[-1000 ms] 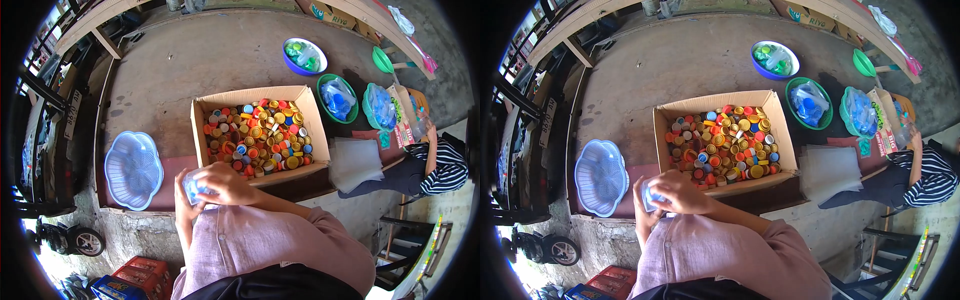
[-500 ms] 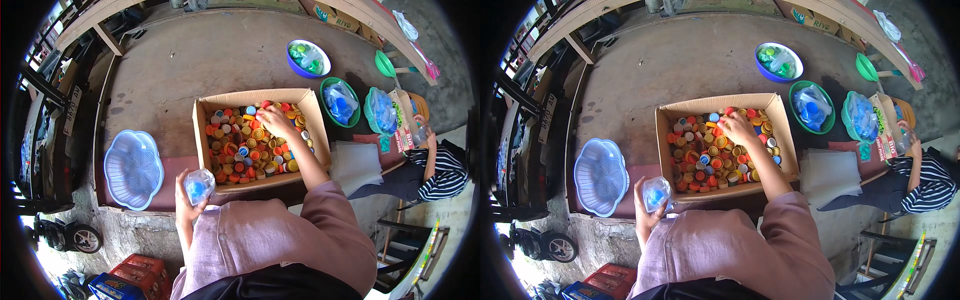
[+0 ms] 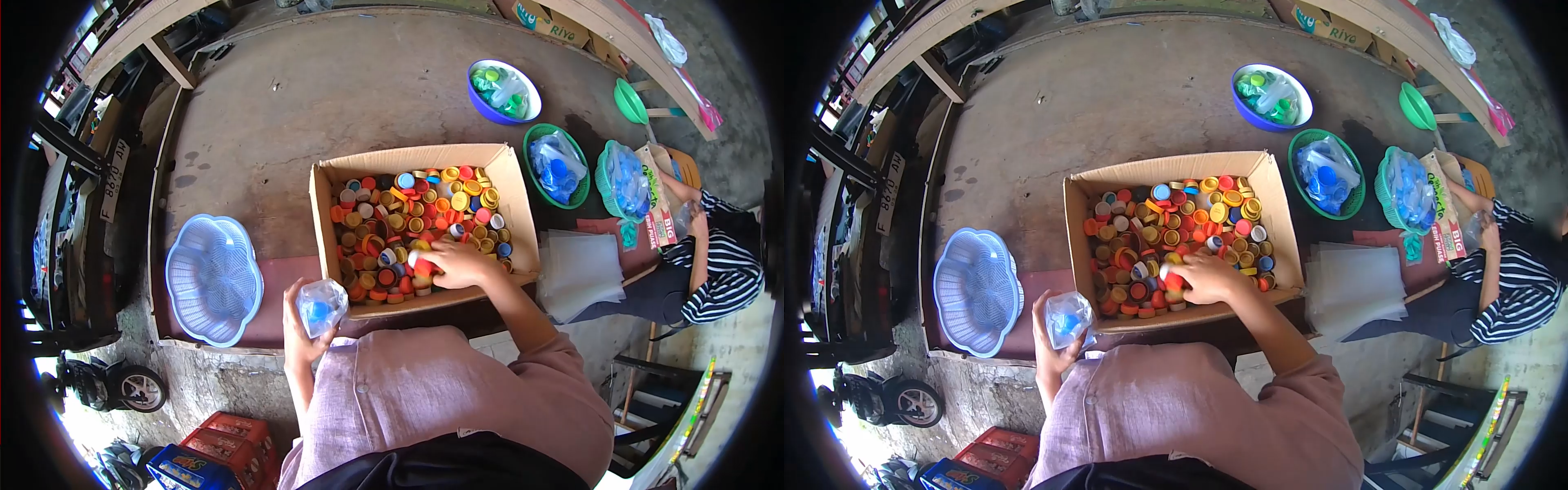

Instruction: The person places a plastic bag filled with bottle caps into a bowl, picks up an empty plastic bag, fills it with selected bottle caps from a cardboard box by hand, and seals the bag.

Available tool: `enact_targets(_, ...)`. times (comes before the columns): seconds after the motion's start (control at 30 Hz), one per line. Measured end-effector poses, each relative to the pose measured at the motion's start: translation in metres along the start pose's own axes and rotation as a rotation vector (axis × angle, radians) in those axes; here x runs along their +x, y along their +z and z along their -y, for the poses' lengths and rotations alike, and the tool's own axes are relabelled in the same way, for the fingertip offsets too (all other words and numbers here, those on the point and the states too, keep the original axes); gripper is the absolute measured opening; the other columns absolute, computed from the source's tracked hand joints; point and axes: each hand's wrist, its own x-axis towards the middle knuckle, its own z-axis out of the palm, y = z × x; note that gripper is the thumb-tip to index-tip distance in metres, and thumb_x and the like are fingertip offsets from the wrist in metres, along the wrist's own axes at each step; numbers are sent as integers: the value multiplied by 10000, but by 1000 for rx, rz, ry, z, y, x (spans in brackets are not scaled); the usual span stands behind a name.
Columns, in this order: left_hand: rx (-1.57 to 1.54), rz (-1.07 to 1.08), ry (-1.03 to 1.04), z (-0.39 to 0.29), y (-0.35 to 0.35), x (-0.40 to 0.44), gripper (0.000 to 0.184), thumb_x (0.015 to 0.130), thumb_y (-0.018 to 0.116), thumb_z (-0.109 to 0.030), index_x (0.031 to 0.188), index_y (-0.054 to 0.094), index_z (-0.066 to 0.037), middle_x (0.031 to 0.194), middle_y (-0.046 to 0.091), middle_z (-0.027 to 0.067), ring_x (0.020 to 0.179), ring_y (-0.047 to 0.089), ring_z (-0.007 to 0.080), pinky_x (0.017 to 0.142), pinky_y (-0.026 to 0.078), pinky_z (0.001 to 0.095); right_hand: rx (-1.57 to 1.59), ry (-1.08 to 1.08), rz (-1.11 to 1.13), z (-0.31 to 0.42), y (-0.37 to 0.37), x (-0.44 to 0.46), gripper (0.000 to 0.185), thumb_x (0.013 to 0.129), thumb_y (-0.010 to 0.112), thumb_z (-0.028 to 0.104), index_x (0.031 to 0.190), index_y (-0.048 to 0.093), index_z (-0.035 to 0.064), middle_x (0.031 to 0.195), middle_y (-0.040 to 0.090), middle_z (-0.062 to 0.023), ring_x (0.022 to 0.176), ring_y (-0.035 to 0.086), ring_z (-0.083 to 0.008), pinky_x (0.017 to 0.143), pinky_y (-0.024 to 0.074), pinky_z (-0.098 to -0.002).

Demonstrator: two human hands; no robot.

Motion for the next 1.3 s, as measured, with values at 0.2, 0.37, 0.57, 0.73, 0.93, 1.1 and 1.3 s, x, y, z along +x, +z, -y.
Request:
enact_targets(0.2, -3, 1, 25, -2, -2, 2, 799, 602, 712, -328, 1241, 350, -14, 1108, 482, 188, 992, 513, 349, 854, 418, 429, 493, -42, -231, -75, -29, 20, 186, 743, 621, 206, 881, 646, 84, 798, 667, -66, 723, 633, -228, 651, 489, -332)
enact_targets(0.37, 4, -5, 26, -1, -3, 0, 807, 609, 708, -363, 1242, 350, -12, 1108, 482, 188, 992, 512, 347, 852, 417, 427, -335, 590, -579, -85, -27, 64, 74, 728, 602, 130, 757, 637, 71, 761, 662, -87, 747, 645, -236, 642, 485, -369)
enact_targets(0.57, -18, -20, 11, -2, -3, 0, 807, 611, 704, -371, 1241, 353, -10, 1106, 482, 192, 989, 514, 348, 849, 420, 429, -431, 629, -566, -90, -12, 76, 100, 682, 642, 121, 768, 633, 71, 748, 653, -99, 747, 642, -242, 669, 486, -386)
enact_targets(0.73, -21, -19, 37, 0, -3, 0, 802, 625, 715, -352, 1247, 350, -3, 1105, 486, 175, 979, 523, 306, 846, 415, 400, -177, 475, -587, -98, -15, 52, 279, 666, 708, 208, 889, 609, 73, 788, 654, -99, 774, 643, -226, 692, 493, -358)
enact_targets(0.93, -16, -6, 43, 0, -5, 1, 787, 624, 714, -336, 1241, 359, -1, 1105, 485, 177, 974, 527, 307, 841, 419, 397, 820, -1, -934, -95, -10, 33, 318, 730, 665, 88, 1012, 532, 26, 895, 631, -69, 802, 622, -176, 730, 501, -300)
enact_targets(1.1, -11, -6, 69, -1, -4, 2, 785, 622, 702, -349, 1231, 355, 4, 1086, 487, 204, 963, 527, 355, 825, 430, 430, 1691, -301, -836, -73, -7, 13, 335, 743, 536, -40, 1058, 521, 75, 1045, 569, -85, 945, 559, -174, 766, 449, -291)
enact_targets(1.3, 4, 19, 82, -2, -9, 2, 773, 613, 705, -300, 1230, 357, 9, 1073, 491, 213, 958, 530, 364, 829, 429, 426, 1518, -136, -985, -40, 0, 13, 368, 741, 608, -8, 1085, 522, 89, 1085, 562, -59, 1002, 530, -176, 858, 410, -289)
